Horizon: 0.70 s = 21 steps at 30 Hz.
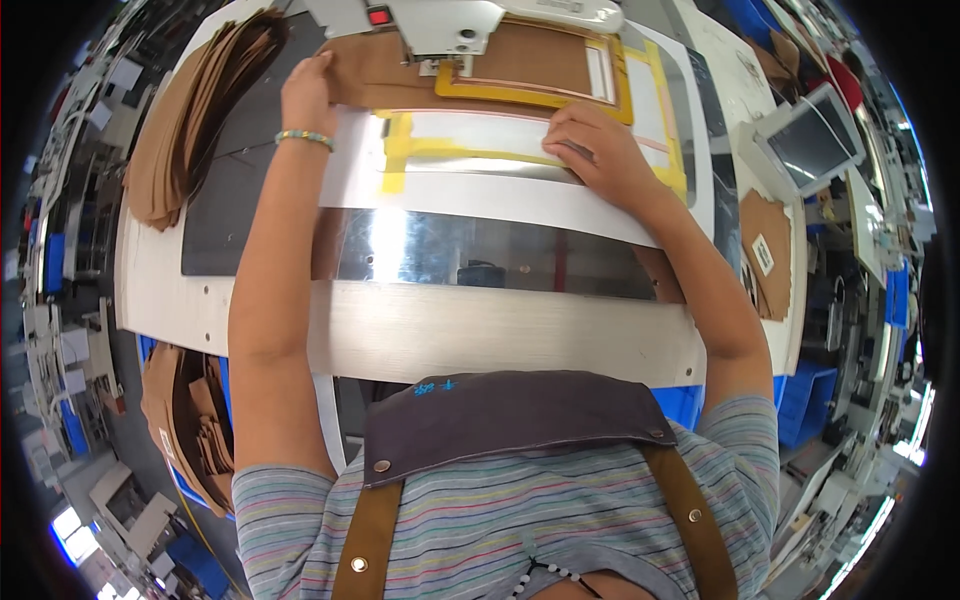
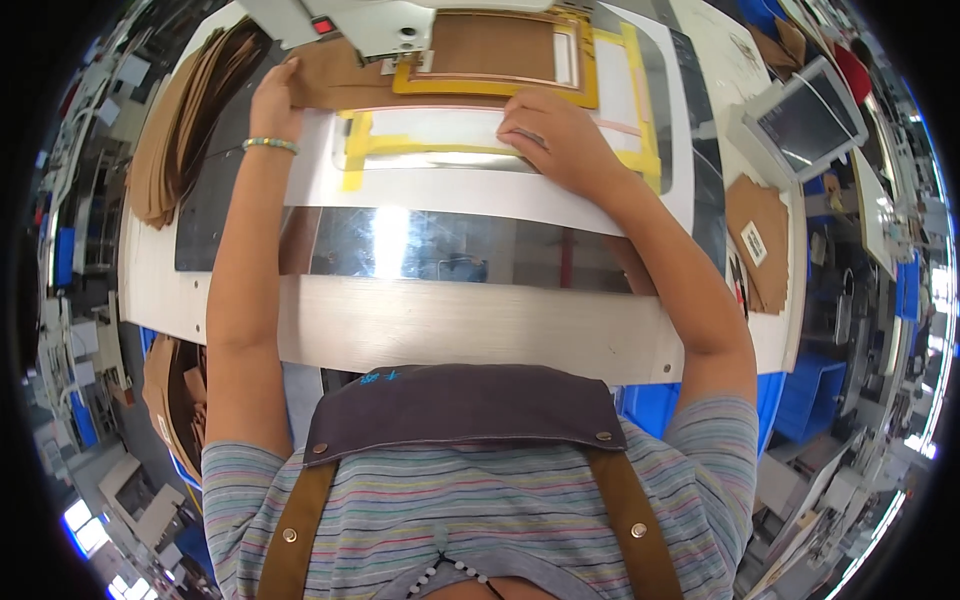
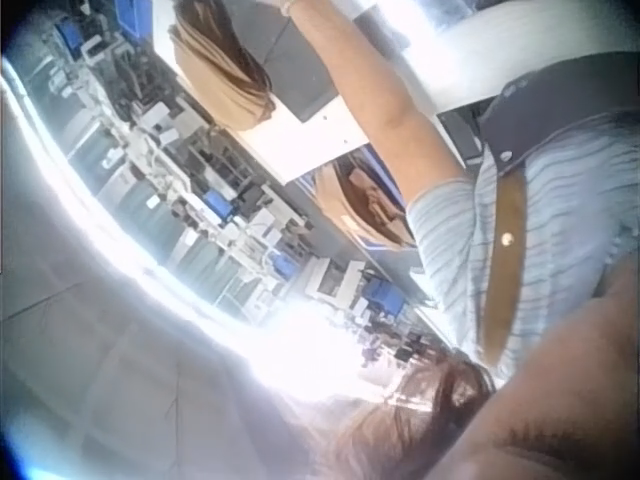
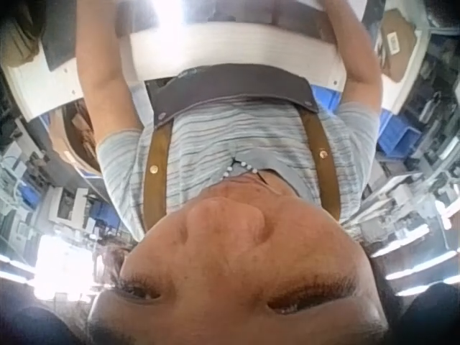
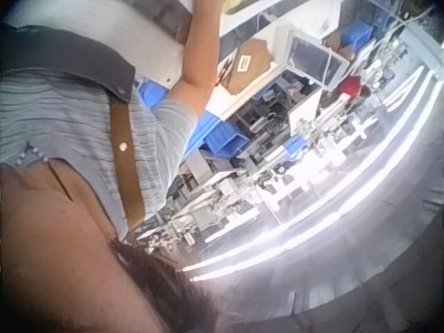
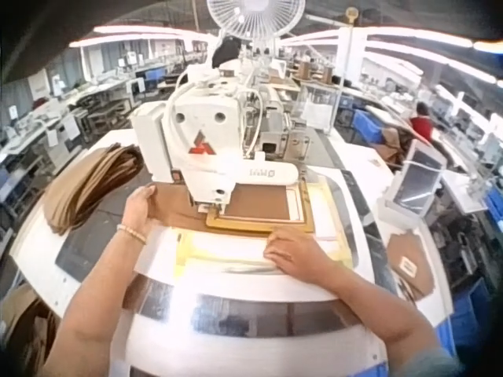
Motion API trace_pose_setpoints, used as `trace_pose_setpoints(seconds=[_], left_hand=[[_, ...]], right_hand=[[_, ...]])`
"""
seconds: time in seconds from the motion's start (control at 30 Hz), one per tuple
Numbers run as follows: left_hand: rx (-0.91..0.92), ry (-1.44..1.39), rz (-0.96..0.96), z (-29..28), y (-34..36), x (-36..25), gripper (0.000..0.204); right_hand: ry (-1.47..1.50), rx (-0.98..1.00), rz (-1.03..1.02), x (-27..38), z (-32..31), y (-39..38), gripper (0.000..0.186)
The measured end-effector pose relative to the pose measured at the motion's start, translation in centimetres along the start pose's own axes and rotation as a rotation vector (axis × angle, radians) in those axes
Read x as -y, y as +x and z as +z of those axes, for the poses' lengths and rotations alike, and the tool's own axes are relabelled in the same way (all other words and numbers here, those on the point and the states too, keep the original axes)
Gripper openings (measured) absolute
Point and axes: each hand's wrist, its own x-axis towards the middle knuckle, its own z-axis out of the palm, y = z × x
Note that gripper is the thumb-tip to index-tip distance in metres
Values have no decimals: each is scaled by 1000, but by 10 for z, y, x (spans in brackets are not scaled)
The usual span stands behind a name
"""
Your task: Sewing brand labels onto leather panels using an industrial sewing machine.
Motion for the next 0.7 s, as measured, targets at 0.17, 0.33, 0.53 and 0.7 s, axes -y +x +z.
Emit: trace_pose_setpoints(seconds=[0.17,0.33,0.53,0.7], left_hand=[[-123,346,649,-110,-15,-128,16],[-530,368,877,-324,-84,-259,26],[-1082,420,731,-563,-257,-257,20],[-1301,893,187,-696,-389,-229,28]], right_hand=[[-188,-171,39,3,1,-3,17],[-113,-98,124,13,3,4,15],[-291,-165,87,37,7,9,15],[-162,-105,184,17,9,4,17]])
